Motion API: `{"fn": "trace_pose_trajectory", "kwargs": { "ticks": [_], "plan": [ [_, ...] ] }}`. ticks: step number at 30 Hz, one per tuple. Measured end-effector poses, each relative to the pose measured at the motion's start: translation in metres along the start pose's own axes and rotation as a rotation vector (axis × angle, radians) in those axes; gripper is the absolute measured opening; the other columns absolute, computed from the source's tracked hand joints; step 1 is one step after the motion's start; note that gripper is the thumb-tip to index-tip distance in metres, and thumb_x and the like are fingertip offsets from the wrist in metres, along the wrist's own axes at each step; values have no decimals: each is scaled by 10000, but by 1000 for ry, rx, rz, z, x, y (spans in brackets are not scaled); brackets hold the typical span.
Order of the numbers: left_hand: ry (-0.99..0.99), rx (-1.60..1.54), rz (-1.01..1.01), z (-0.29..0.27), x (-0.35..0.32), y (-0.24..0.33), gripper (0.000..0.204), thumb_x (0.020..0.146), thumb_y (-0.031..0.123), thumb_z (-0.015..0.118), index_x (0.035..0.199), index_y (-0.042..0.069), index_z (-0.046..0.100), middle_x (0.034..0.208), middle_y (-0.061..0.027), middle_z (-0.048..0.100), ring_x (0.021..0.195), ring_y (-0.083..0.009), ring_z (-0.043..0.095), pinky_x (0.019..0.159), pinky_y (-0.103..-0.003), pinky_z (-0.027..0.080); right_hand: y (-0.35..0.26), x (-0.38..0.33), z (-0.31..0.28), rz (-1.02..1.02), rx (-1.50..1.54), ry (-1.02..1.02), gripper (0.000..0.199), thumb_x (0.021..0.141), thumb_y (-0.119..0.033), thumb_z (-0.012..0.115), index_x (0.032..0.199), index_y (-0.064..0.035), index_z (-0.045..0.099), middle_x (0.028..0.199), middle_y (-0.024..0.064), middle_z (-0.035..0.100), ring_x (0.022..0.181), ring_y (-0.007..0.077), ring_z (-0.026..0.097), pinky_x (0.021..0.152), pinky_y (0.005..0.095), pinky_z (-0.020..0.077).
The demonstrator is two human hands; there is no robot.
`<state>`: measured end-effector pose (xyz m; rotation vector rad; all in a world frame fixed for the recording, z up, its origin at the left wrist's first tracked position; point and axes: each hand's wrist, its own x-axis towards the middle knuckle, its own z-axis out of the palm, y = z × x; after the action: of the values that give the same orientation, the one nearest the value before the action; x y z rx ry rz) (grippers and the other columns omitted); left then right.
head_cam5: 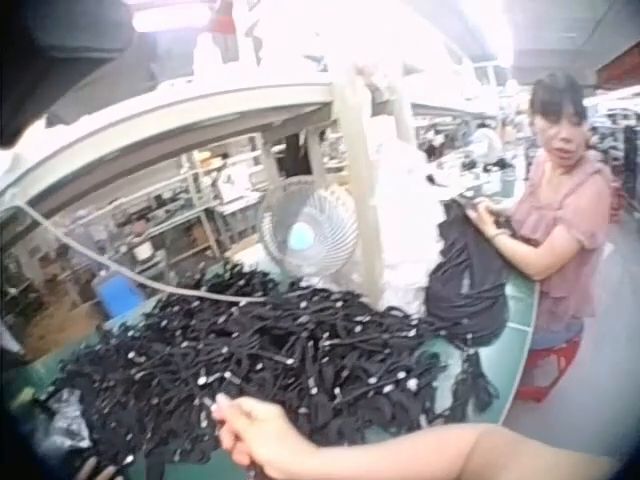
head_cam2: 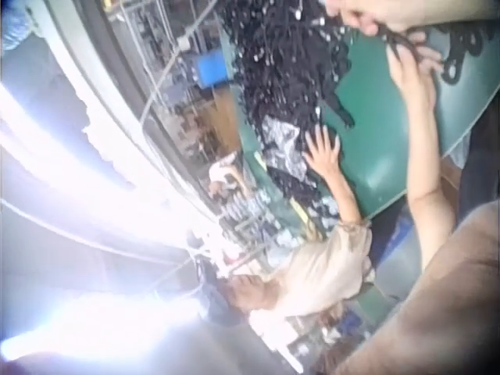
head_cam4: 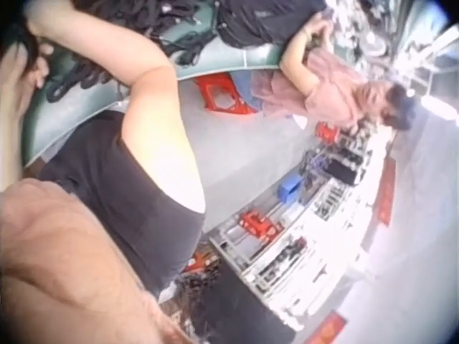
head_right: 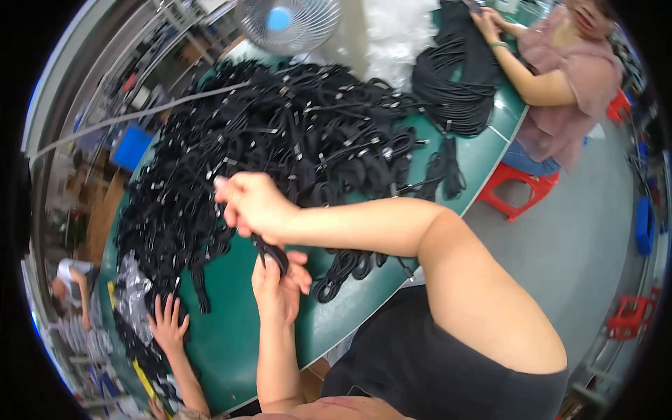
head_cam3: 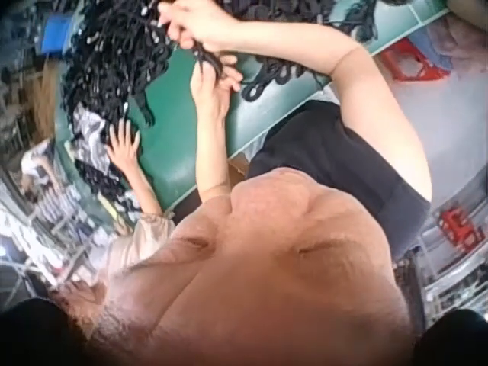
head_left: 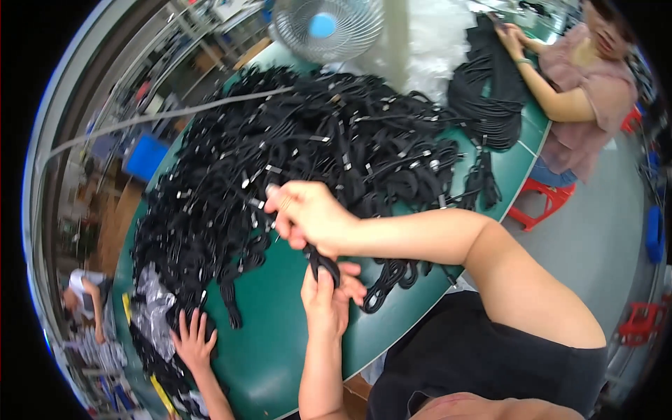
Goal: Bundling and organizing black electronic cables at a factory workstation.
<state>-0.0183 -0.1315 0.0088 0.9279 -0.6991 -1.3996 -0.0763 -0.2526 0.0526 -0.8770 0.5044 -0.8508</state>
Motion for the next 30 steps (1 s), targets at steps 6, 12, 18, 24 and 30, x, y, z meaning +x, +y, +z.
{"fn": "trace_pose_trajectory", "kwargs": {
  "ticks": [6, 12, 18, 24, 30],
  "plan": [
    [-19, -63, 2, 10, 0, -4, 412, 921, 397, 428, 1070, 13, 440, 680, -92, 480, 423, -146, 424, 374, -215, 326, -11, -4, -5, -44, -35, -8, 367, 948, -344, 402, 890, 4, 503, 534, 46, 485, 389, 77, 379, 369, 217, 332],
    [-207, -203, -67, -13, 0, 0, 449, 924, 414, 398, 1116, 9, 416, 716, -93, 454, 453, -177, 419, 381, -246, 322, -19, -15, 5, -98, -78, -124, 389, 944, -361, 407, 826, -8, 518, 505, 28, 495, 386, 65, 386, 373, 213, 337],
    [-287, -197, -64, 0, -6, 0, 438, 919, 373, 435, 1117, -15, 394, 771, -122, 478, 527, -214, 507, 375, -261, 403, -24, -29, 9, -176, -96, -246, 391, 949, -359, 393, 828, -10, 519, 505, 18, 506, 397, 59, 410, 378, 209, 347],
    [-349, -457, -151, 5, -14, -4, 479, 876, 406, 512, 1080, -12, 399, 785, -154, 497, 504, -222, 485, 393, -291, 384, -20, -44, 10, -616, -255, -281, 319, 952, -280, 415, 819, -19, 539, 478, 0, 498, 424, 57, 458, 410, 211, 370],
    [-304, -220, -71, -4, -10, -1, 337, 908, 348, 483, 1016, 33, 431, 663, -52, 424, 413, -89, 323, 355, -204, 257, -25, -39, 10, -389, -242, -262, 340, 952, -300, 414, 813, -14, 537, 477, -6, 476, 432, 50, 429, 414, 216, 362]
  ]
}}
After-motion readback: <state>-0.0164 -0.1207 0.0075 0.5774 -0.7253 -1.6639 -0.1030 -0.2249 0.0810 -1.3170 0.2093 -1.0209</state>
